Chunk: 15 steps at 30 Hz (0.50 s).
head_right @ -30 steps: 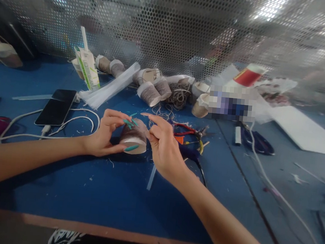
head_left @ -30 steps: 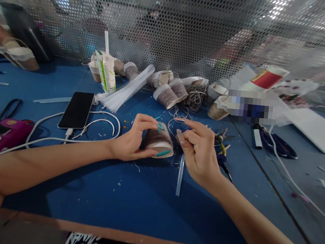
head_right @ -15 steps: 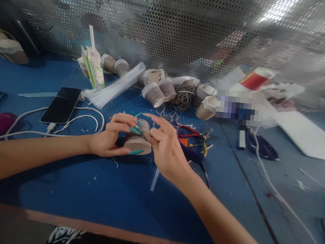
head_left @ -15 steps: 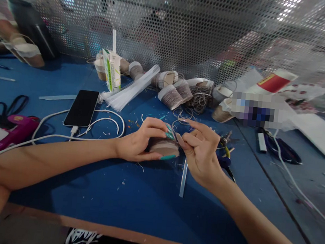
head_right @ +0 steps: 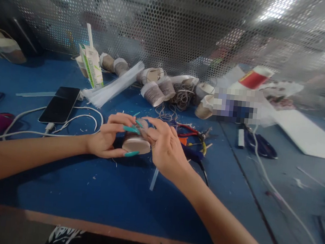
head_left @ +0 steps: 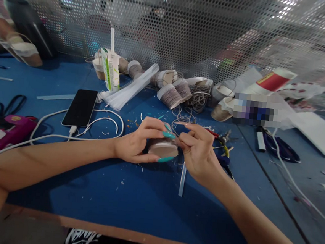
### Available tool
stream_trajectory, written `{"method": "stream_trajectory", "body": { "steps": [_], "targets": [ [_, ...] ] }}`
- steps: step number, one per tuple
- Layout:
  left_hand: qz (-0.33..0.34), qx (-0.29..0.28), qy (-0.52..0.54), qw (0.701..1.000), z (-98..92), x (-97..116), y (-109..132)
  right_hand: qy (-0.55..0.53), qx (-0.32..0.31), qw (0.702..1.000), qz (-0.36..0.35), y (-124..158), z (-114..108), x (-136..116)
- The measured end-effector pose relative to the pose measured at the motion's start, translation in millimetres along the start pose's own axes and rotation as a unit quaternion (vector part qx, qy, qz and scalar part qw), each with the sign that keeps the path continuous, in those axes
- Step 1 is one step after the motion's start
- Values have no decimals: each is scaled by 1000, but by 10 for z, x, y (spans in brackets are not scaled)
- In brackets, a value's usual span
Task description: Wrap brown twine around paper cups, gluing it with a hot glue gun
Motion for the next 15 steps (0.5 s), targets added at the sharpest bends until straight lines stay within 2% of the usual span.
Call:
{"method": "stream_trajectory", "body": {
  "steps": [6,15],
  "targets": [
    [6,-13,-18,1000,18,14,-11,-9,-6,1000,11,8,58,33],
    [-8,-33,-53,998,32,30,-38,15,-6,1000,16,-37,31,-13]
  ]
}}
Point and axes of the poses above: each hand's wrist, its own y-axis away from the middle knuckle, its own z-axis out of the palm, x = y × z, the point moved 8 cm from there along -y, towards the middle knuckle, and after that the axes turned 14 degrees about -x, right-handed, at the moved point
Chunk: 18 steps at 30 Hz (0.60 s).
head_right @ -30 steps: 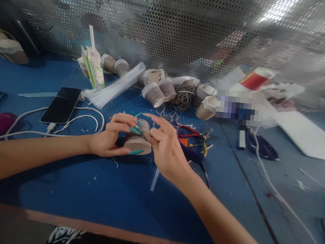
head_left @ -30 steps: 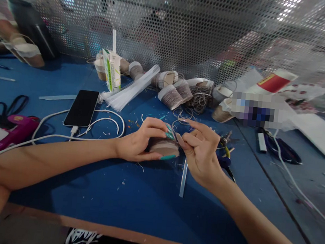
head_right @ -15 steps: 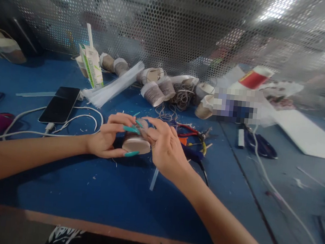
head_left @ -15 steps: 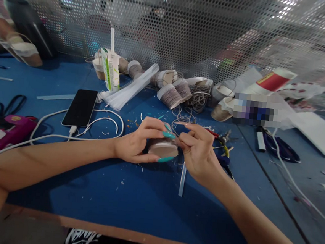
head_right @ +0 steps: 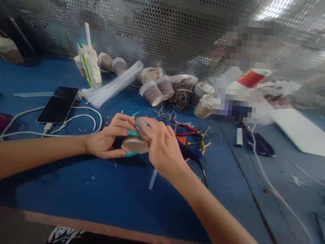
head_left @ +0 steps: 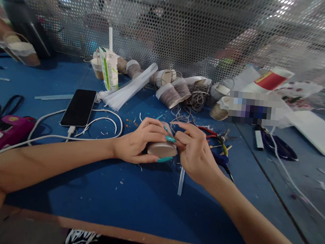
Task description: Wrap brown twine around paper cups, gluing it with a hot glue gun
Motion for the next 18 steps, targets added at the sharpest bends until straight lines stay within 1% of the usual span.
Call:
{"method": "stream_trajectory", "body": {
  "steps": [6,10,13,18],
  "targets": [
    [6,2,-2,1000,-16,23,-8,8,7,1000,0,-18,-4,-13],
    [-1,-14,-3,1000,-9,22,-10,16,22,1000,-7,-18,-32,-43],
    [-7,-22,-8,1000,-5,19,-14,33,21,999,-8,-17,-38,-68],
    [0,-15,-8,1000,-16,30,-19,35,20,999,-5,-27,-61,-80]
  ]
}}
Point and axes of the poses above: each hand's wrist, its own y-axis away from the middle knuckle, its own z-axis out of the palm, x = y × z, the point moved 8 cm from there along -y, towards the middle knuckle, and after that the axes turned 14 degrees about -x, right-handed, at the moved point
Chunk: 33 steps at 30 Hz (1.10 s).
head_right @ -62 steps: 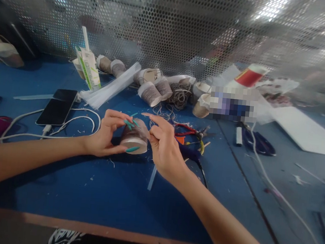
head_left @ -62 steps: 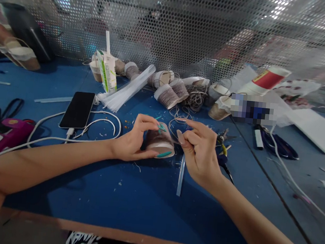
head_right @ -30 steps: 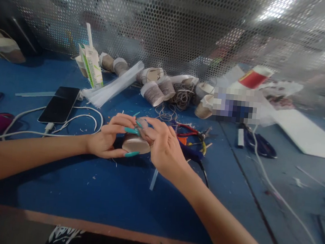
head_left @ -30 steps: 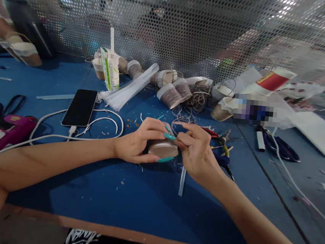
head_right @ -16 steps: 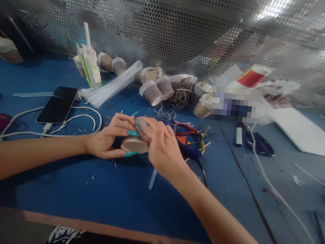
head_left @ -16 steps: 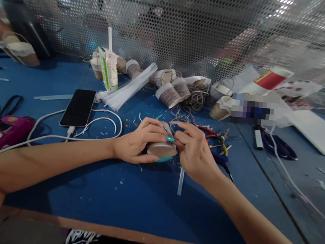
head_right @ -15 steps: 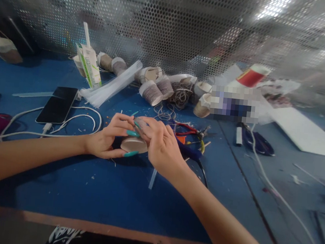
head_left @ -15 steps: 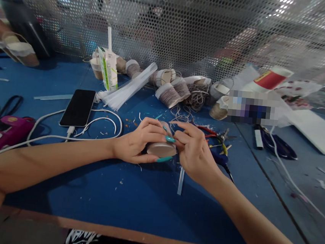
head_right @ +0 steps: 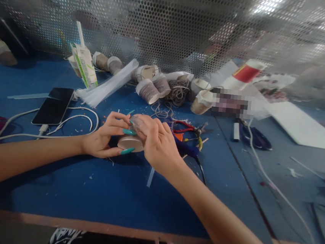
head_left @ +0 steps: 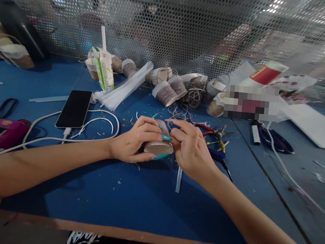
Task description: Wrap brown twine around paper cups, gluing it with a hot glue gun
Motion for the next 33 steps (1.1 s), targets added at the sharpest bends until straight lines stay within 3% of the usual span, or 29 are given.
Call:
{"method": "stream_trajectory", "body": {
  "steps": [5,11,16,20,23,29,33],
  "targets": [
    [7,18,-13,1000,-25,12,5,-6,-3,1000,0,-10,-3,0],
    [-13,-15,3,1000,3,-18,-1,17,11,1000,-10,9,-12,-33],
    [-4,8,-1,1000,-15,-6,10,-27,5,1000,-5,34,-13,2],
    [2,20,-8,1000,-14,-5,19,-79,-2,995,63,57,-28,109],
    [6,28,1,1000,-18,-10,30,-69,27,993,92,78,-89,136],
    [5,37,5,999,-37,-12,34,-57,36,995,71,93,-99,122],
    [2,9,-1,1000,-15,1,18,-72,26,995,59,83,-98,104]
  ]
}}
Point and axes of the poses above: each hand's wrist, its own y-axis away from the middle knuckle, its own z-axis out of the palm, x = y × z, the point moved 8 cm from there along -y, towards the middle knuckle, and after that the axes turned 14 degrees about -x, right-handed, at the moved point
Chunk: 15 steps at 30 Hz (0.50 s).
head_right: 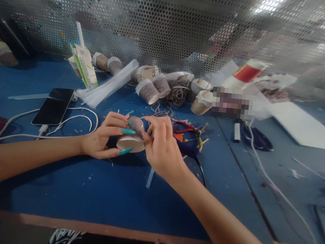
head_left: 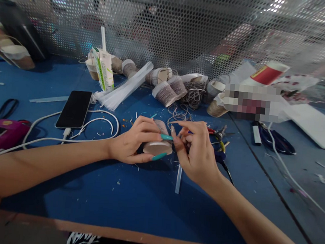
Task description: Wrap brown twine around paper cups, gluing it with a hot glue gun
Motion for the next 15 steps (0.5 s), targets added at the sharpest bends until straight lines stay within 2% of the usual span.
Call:
{"method": "stream_trajectory", "body": {
  "steps": [15],
  "targets": [
    [8,-12,-14,1000,-20,45,-46,-20,-16,1000,4,15,75,46]
  ]
}}
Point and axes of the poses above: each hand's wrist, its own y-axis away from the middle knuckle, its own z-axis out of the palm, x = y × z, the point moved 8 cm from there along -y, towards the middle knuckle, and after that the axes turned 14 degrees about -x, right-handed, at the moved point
